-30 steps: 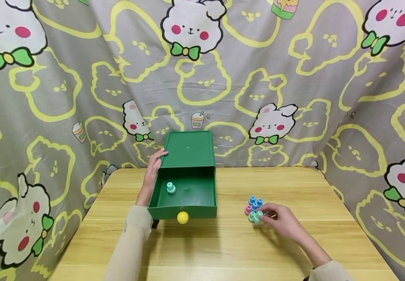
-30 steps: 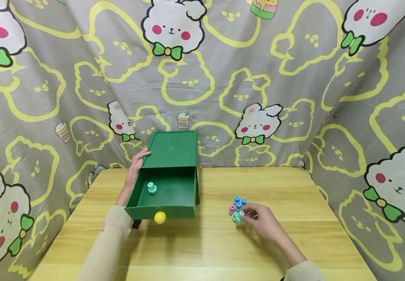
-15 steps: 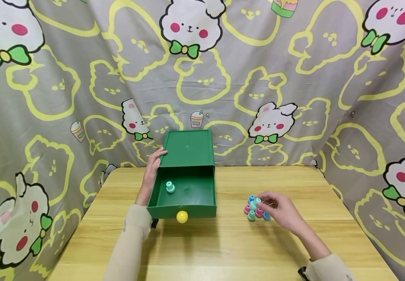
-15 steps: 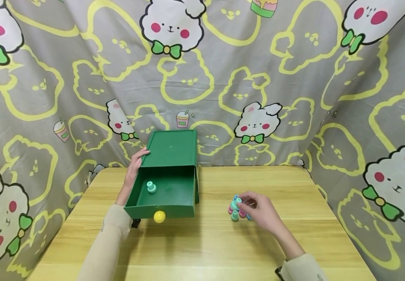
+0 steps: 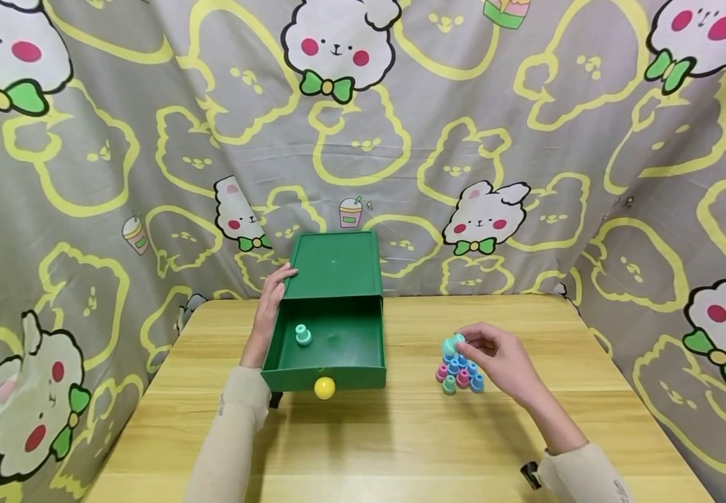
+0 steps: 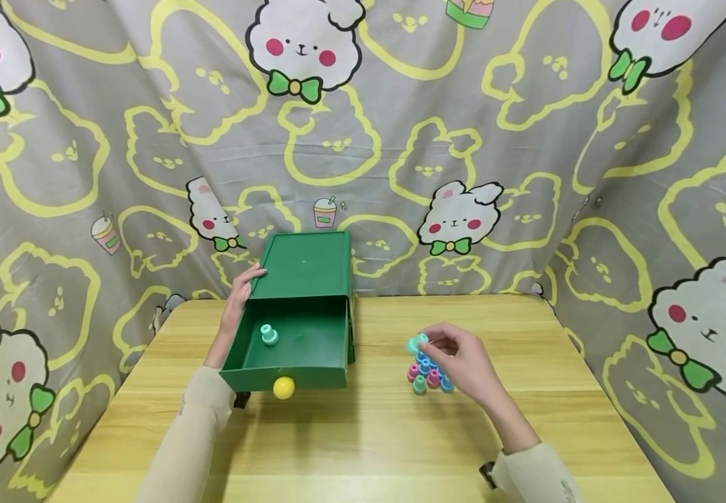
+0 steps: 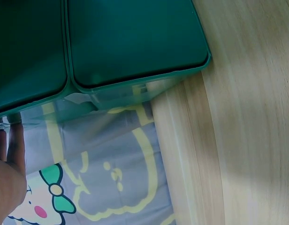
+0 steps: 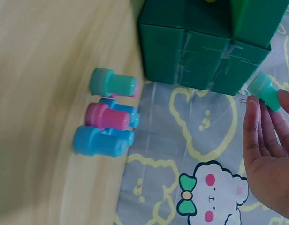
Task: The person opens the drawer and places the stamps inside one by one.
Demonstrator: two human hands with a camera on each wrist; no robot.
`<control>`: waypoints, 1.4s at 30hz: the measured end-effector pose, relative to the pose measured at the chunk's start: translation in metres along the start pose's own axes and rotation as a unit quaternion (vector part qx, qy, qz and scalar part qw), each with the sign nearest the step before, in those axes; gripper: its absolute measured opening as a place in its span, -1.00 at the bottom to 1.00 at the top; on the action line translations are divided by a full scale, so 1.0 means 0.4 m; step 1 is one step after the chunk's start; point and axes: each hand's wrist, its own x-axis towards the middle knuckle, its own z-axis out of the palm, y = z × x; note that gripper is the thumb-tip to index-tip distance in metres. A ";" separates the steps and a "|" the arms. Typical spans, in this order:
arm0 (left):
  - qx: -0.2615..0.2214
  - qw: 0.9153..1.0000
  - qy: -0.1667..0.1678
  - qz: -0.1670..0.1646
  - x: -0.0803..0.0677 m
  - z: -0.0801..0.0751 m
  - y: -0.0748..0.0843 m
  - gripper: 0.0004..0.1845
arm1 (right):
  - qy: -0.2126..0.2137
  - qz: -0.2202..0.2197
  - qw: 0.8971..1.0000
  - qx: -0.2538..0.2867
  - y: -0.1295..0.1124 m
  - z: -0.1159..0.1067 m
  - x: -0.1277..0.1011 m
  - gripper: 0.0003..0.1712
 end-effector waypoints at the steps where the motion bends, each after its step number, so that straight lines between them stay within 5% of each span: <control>1: 0.000 1.000 0.000 0.000 0.000 0.000 -0.001 -0.52 | 0.003 -0.002 1.000 0.005 -0.004 0.000 0.003 -0.74; 14: 0.002 1.000 0.005 -0.019 -0.007 -0.004 0.008 -0.52 | -0.001 -0.032 0.994 0.105 -0.082 0.043 0.054 -0.72; 23: 0.004 1.000 0.006 0.000 -0.010 -0.008 -0.004 -0.53 | -0.019 -0.058 0.986 0.156 -0.168 0.109 0.096 -0.75; 32: -0.001 1.000 0.005 -0.016 -0.004 -0.005 -0.002 -0.51 | -0.042 -0.079 0.981 0.172 -0.231 0.166 0.132 -0.78; 42: 0.003 1.000 0.003 0.003 0.002 0.000 -0.002 -0.54 | -0.064 -0.090 0.980 0.163 -0.256 0.227 0.167 -0.78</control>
